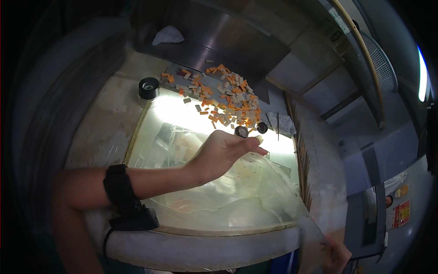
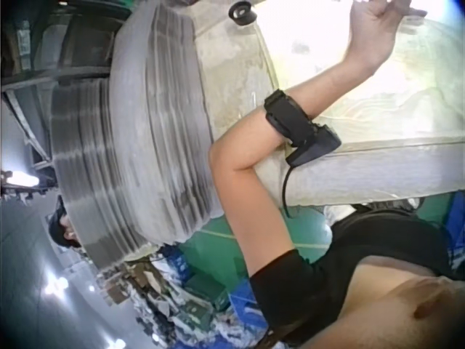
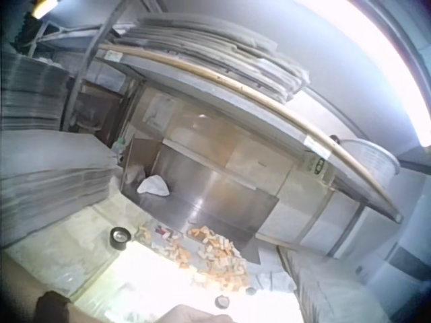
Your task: Inspect and mark small orange and white components on a transparent film using a stylus and a magnifying glass at a light table station.
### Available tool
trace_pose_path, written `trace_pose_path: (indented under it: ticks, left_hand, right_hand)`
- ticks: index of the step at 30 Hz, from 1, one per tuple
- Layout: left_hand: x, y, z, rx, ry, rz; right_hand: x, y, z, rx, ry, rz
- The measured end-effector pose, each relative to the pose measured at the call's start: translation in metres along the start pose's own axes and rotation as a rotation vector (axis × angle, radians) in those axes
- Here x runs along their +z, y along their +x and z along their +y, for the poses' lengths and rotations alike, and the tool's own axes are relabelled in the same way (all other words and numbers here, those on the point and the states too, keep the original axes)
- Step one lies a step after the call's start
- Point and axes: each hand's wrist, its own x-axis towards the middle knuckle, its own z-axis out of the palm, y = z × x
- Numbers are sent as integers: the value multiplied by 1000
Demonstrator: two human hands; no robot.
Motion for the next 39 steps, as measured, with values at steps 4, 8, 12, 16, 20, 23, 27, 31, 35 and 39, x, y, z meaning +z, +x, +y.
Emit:
trace_pose_path:
  ticks: [4, 8, 12, 16, 20, 23, 27, 31, 35, 39]
  left_hand:
    - [-2, -4, 16, -11, -229, -146]
    - [-1, -5, 16, -250, -242, -184]
    - [-1, -2, -3, -479, -190, -153]
    - [-3, 3, -20, -567, 38, -178]
    - [-4, 1, -26, -607, -383, -176]
    - [-6, 0, -28, -557, -375, -197]
    - [-5, 1, -31, -497, -284, -155]
    - [-3, -2, -28, -490, -415, -106]
    - [-5, -2, -25, -480, -379, -111]
    - [-5, -5, -25, -432, -423, -123]
  right_hand:
    - [-17, -7, 6, 385, 527, -102]
    - [-16, -4, 28, 533, 727, -340]
    - [12, 3, 44, 613, 685, -643]
    - [29, 21, 31, -175, -116, -509]
    - [29, 55, 4, -90, 41, -351]
    - [38, 76, -17, -166, 89, -265]
    - [58, 108, -35, -214, 318, -268]
    - [92, 135, -45, -103, 658, -300]
    - [104, 150, -39, 131, 910, -542]
    - [101, 151, -34, 147, 919, -598]
